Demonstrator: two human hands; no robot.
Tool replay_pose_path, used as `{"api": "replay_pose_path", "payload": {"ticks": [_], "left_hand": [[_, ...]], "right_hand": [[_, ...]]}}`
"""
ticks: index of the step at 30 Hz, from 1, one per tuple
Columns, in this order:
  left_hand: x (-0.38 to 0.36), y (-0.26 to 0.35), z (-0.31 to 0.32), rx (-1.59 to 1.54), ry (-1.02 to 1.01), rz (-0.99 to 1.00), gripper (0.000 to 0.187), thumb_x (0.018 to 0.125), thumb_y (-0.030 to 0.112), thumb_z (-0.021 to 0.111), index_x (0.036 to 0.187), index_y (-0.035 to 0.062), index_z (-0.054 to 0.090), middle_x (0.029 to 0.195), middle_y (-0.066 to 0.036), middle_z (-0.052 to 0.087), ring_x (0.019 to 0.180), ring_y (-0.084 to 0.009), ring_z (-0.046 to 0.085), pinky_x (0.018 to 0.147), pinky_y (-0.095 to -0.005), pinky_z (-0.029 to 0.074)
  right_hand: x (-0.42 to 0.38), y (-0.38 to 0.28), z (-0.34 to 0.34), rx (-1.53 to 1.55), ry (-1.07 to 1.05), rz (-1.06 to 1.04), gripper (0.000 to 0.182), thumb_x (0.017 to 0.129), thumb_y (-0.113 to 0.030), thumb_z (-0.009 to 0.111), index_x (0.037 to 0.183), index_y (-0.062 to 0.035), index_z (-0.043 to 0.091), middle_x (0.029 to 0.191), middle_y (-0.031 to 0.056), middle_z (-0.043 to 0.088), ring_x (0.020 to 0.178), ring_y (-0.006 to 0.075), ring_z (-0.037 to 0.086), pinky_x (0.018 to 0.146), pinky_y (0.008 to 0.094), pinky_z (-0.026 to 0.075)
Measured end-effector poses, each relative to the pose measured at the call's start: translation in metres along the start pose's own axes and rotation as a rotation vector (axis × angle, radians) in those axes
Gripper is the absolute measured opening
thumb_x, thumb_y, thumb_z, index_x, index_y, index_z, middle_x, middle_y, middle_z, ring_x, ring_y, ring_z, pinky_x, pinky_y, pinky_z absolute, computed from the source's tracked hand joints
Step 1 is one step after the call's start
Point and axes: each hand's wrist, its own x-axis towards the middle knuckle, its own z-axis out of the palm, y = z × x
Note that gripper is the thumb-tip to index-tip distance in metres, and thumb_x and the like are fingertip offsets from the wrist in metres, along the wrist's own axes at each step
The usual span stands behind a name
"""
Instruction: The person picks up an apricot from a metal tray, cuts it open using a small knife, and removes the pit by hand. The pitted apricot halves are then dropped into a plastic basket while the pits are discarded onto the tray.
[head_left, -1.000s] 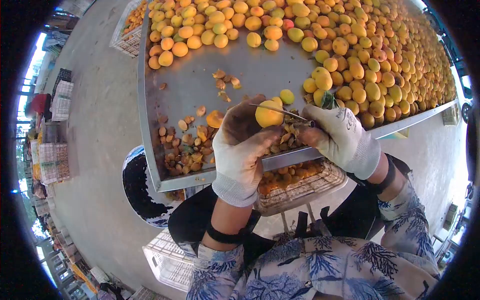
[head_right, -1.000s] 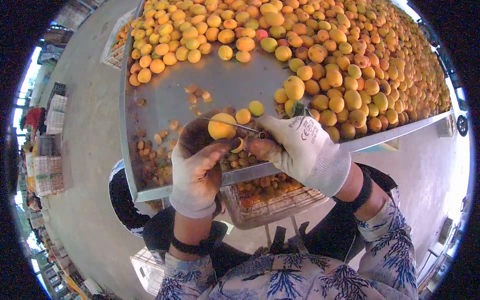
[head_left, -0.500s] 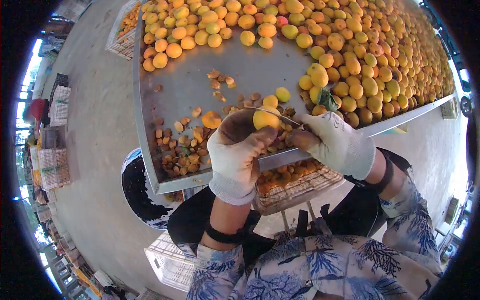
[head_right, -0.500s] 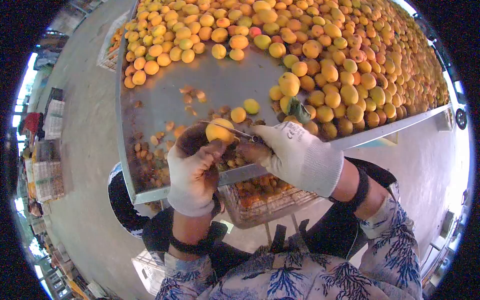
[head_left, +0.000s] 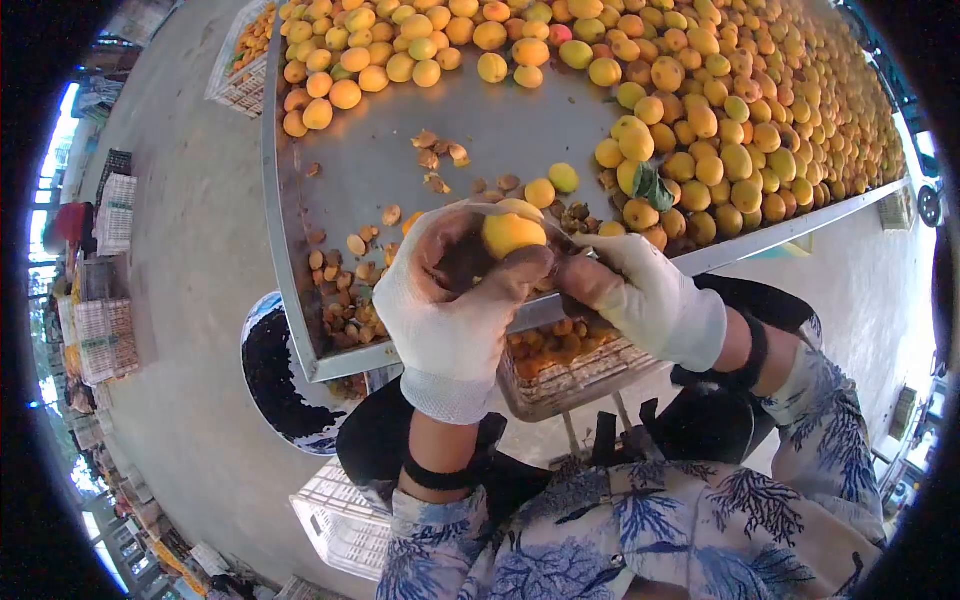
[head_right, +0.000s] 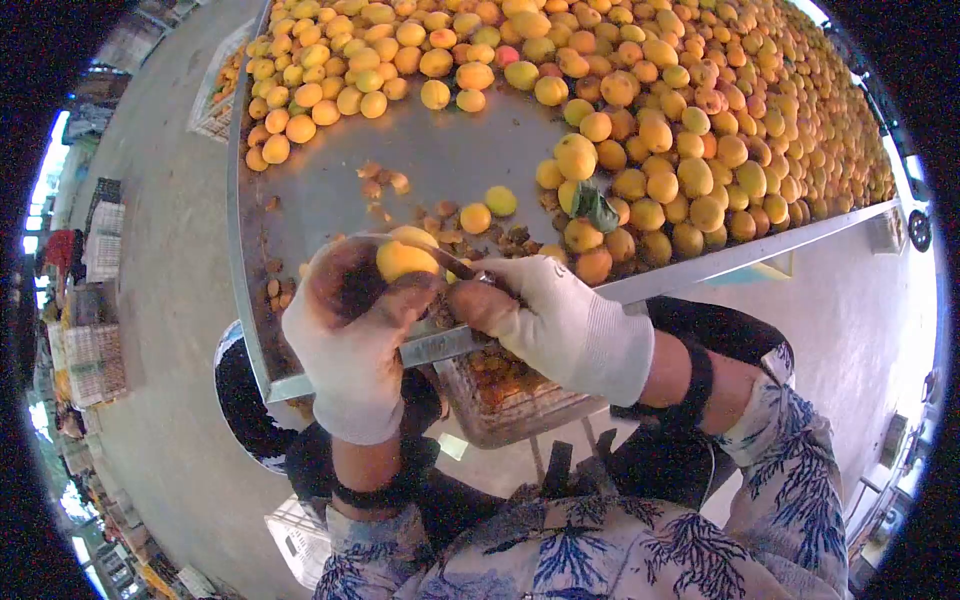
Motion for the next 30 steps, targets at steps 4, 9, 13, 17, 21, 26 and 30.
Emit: {"api": "replay_pose_path", "payload": {"ticks": [4, 9, 13, 17, 21, 26, 30], "left_hand": [[0.004, -0.006, -0.011, -0.217, -0.045, -0.110, 0.032, 0.070, -0.010, 0.070, 0.101, -0.0082, 0.061, 0.092, -0.013, 0.069, 0.085, -0.0170, 0.066, 0.078, -0.0283, 0.053], [0.005, -0.001, -0.012, -0.314, -0.075, -0.134, 0.031, 0.069, -0.009, 0.070, 0.099, -0.0083, 0.062, 0.092, -0.014, 0.070, 0.084, -0.0182, 0.067, 0.078, -0.0285, 0.053], [0.002, 0.000, -0.010, -0.210, -0.089, -0.070, 0.028, 0.072, -0.003, 0.070, 0.098, -0.0068, 0.063, 0.092, -0.012, 0.068, 0.082, -0.0171, 0.064, 0.074, -0.0282, 0.052], [0.002, -0.008, -0.011, -0.059, -0.073, 0.074, 0.036, 0.068, -0.011, 0.073, 0.101, -0.0083, 0.062, 0.098, -0.015, 0.069, 0.085, -0.0183, 0.067, 0.074, -0.0288, 0.055], [0.004, 0.001, -0.002, -0.172, 0.016, 0.009, 0.041, 0.065, -0.012, 0.075, 0.103, -0.0082, 0.061, 0.099, -0.015, 0.068, 0.085, -0.0186, 0.067, 0.071, -0.0285, 0.056], [0.011, -0.011, 0.000, -0.394, -0.059, 0.018, 0.065, 0.062, -0.016, 0.072, 0.123, -0.0024, 0.052, 0.107, -0.014, 0.060, 0.095, -0.0200, 0.064, 0.079, -0.0316, 0.056], [0.010, -0.007, 0.004, -0.543, -0.112, -0.093, 0.076, 0.062, -0.019, 0.067, 0.132, 0.0006, 0.046, 0.110, -0.013, 0.057, 0.098, -0.0210, 0.062, 0.081, -0.0337, 0.056]], "right_hand": [[0.007, 0.002, -0.004, -0.362, 0.108, -0.234, 0.029, 0.093, -0.026, 0.059, 0.104, 0.0009, 0.057, 0.076, 0.0196, 0.063, 0.068, 0.0386, 0.061, 0.057, 0.0400, 0.048], [0.003, -0.014, 0.003, 0.091, -0.027, -0.072, 0.033, 0.094, -0.029, 0.057, 0.104, 0.0024, 0.058, 0.076, 0.0191, 0.063, 0.066, 0.0315, 0.062, 0.063, 0.0354, 0.049], [0.005, -0.008, 0.003, -0.010, 0.009, -0.129, 0.035, 0.094, -0.031, 0.058, 0.105, 0.0017, 0.057, 0.075, 0.0198, 0.063, 0.069, 0.0347, 0.064, 0.063, 0.0382, 0.050], [0.003, -0.014, -0.002, -0.401, 0.096, -0.156, 0.035, 0.092, -0.033, 0.060, 0.105, -0.0009, 0.055, 0.077, 0.0205, 0.064, 0.075, 0.0384, 0.064, 0.061, 0.0438, 0.050], [-0.003, -0.033, -0.013, -0.488, 0.009, -0.041, 0.034, 0.092, -0.031, 0.060, 0.105, -0.0008, 0.054, 0.078, 0.0207, 0.064, 0.075, 0.0387, 0.064, 0.060, 0.0453, 0.050], [-0.003, -0.015, -0.010, -0.424, 0.052, -0.127, 0.035, 0.091, -0.030, 0.061, 0.108, -0.0001, 0.054, 0.079, 0.0204, 0.064, 0.074, 0.0382, 0.065, 0.060, 0.0449, 0.050], [-0.002, -0.013, -0.015, -0.404, 0.040, -0.138, 0.036, 0.090, -0.030, 0.062, 0.111, -0.0005, 0.055, 0.078, 0.0193, 0.064, 0.075, 0.0377, 0.065, 0.061, 0.0447, 0.050]]}}
